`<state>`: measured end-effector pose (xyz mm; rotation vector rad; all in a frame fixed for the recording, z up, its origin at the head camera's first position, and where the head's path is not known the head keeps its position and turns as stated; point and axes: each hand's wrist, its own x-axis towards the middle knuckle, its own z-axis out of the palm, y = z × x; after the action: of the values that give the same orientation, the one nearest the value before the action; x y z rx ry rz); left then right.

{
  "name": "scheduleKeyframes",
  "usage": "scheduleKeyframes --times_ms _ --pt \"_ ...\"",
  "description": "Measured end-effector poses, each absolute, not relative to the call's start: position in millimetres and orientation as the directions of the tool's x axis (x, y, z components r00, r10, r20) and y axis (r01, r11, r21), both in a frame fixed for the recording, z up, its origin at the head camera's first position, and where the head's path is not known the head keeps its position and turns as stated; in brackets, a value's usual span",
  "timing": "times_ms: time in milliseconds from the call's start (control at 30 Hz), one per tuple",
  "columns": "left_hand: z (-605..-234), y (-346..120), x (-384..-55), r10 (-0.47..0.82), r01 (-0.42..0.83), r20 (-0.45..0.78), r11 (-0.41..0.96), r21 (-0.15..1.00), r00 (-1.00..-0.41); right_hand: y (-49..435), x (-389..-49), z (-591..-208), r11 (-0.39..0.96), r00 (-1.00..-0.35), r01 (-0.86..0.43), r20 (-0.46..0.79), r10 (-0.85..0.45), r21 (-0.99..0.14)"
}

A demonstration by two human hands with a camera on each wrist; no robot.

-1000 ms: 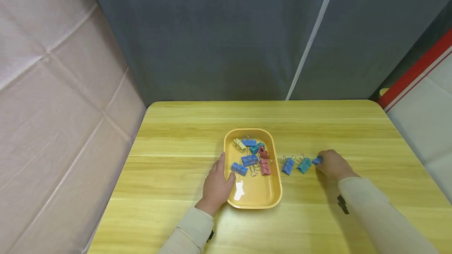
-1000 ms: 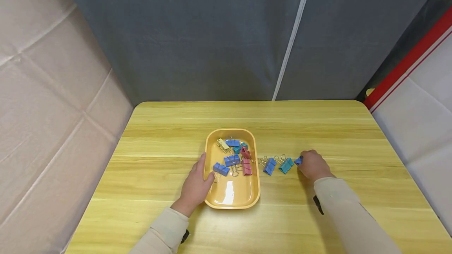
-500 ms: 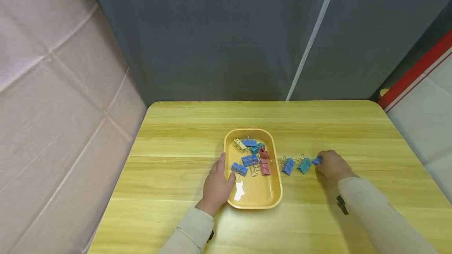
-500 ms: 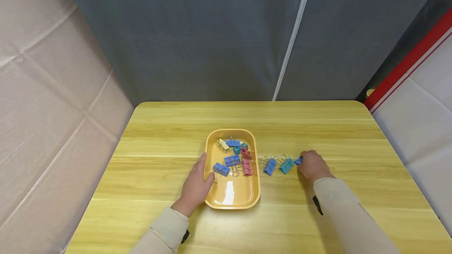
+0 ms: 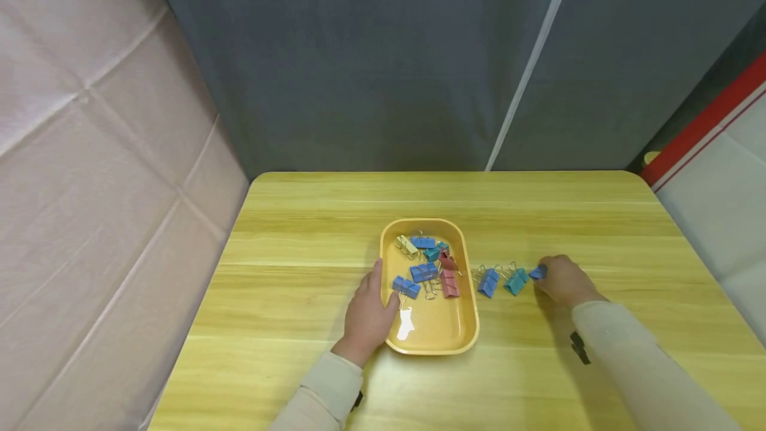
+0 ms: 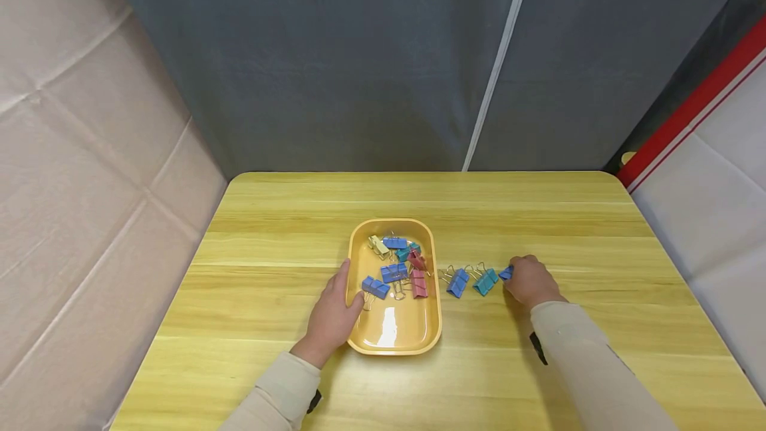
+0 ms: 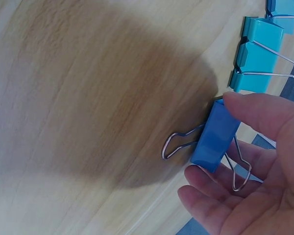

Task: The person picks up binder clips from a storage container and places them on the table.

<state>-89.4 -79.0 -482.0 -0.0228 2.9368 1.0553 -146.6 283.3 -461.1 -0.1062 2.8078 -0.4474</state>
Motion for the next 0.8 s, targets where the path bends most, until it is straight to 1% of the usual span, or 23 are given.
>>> scheduleKeyframes --times_ms 233,533,800 --pt "-480.6 -79.0 -89.3 -0.003 -0.012 -0.015 0.771 0.637 -1.000 284.1 -147.5 -459.0 0.950 -0.952 -0.033 -0.279 -0.124 -0.310" --pt "-481.5 -79.2 -89.3 -0.002 -0.007 -0.009 0.773 0.635 -1.000 283.8 -145.0 -453.8 0.948 -0.945 0.010 -0.314 -0.096 -0.319" --pt "-481.2 -79.1 -89.3 -0.001 -0.008 -0.011 0.771 0.636 -1.000 285.2 -143.9 -450.2 0.950 -0.945 0.014 -0.315 -0.089 -0.311"
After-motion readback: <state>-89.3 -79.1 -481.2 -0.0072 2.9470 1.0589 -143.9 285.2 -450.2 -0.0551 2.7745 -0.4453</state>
